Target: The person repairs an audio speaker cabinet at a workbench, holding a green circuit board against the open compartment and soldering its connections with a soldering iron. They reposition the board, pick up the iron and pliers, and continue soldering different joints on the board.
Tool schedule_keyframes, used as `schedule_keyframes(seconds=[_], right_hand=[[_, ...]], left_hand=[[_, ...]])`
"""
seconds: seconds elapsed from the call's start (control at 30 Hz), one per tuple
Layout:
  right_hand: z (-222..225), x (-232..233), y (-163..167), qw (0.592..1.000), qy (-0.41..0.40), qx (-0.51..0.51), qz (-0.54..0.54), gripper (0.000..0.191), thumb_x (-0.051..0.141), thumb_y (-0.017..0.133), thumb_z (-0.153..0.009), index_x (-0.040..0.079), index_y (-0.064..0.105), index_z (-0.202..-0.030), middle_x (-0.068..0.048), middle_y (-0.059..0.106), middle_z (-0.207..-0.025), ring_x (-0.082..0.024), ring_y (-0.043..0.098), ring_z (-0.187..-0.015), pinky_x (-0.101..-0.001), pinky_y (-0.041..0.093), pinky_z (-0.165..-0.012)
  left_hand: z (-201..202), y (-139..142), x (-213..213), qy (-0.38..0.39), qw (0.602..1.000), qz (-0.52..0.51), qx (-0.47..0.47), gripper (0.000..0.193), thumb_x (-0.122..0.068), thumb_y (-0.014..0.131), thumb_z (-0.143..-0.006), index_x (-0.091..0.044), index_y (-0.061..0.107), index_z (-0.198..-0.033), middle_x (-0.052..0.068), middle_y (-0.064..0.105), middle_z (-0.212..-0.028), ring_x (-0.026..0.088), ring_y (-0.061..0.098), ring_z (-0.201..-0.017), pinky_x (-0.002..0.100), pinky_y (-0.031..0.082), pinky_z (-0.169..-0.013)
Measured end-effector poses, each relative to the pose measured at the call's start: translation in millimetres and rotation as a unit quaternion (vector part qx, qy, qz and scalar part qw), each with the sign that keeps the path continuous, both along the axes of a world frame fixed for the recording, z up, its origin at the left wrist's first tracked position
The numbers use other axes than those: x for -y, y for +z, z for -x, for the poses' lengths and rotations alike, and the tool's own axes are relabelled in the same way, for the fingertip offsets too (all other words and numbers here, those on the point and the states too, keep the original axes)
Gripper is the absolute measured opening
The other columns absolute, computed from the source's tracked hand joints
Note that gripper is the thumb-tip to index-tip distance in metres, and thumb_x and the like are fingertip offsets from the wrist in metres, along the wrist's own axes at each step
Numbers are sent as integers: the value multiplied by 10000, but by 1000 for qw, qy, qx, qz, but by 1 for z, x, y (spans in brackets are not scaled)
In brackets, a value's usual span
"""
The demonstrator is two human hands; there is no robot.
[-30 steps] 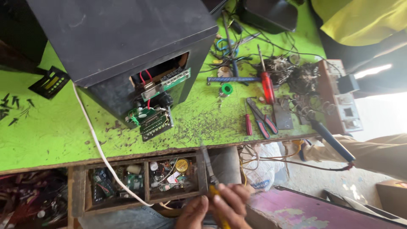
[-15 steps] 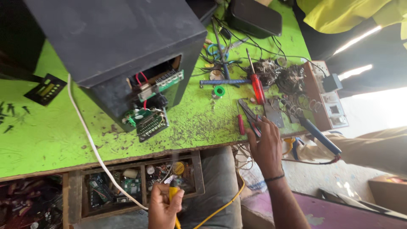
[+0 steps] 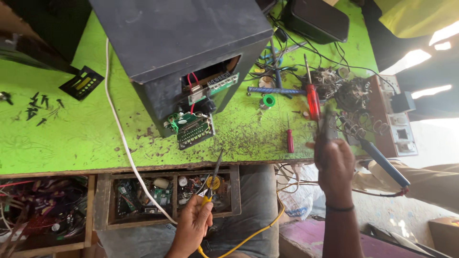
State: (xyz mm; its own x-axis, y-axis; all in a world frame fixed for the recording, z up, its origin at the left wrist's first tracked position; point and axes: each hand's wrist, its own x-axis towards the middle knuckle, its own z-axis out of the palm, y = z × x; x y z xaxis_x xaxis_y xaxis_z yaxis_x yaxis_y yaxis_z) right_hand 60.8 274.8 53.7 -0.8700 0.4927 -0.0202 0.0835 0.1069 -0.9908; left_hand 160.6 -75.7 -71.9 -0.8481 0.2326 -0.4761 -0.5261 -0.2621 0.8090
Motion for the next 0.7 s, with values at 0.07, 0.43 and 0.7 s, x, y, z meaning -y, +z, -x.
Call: schedule_keyframes(seconds=[0.07,0.43,0.7], right_hand=[[-7,10,7,930,6,-90,357,194,269,624,-966,103,650,-1062,-84,706,-1085,-212,709,-991,-446,604,-912],[-11,53,-27,891,106,-62,437,52,137,547,-1058,99,583,-1055,-15,509,-844,-131,455,-728,-286,411,-641],[-25,62,-2,924,86,-19,372,553,501,253,-984,86,416,-657,-192,705,-1121,-229,641,-883,-340,465,-644]], left_hand=[[1,-4,0,-10,1000,-1,-16,182,-224,581,-1017,-44,576,-991,0,536,-579,54,400,-408,231,307,-365],[2,-11,-2,-16,998,25,-59,204,-250,569,-1040,-74,539,-939,-35,501,-617,33,386,-469,235,300,-414],[7,-2,-1,-23,999,-9,-36,215,-269,549,-1041,-80,530,-941,-22,508,-601,39,392,-446,231,308,-395]])
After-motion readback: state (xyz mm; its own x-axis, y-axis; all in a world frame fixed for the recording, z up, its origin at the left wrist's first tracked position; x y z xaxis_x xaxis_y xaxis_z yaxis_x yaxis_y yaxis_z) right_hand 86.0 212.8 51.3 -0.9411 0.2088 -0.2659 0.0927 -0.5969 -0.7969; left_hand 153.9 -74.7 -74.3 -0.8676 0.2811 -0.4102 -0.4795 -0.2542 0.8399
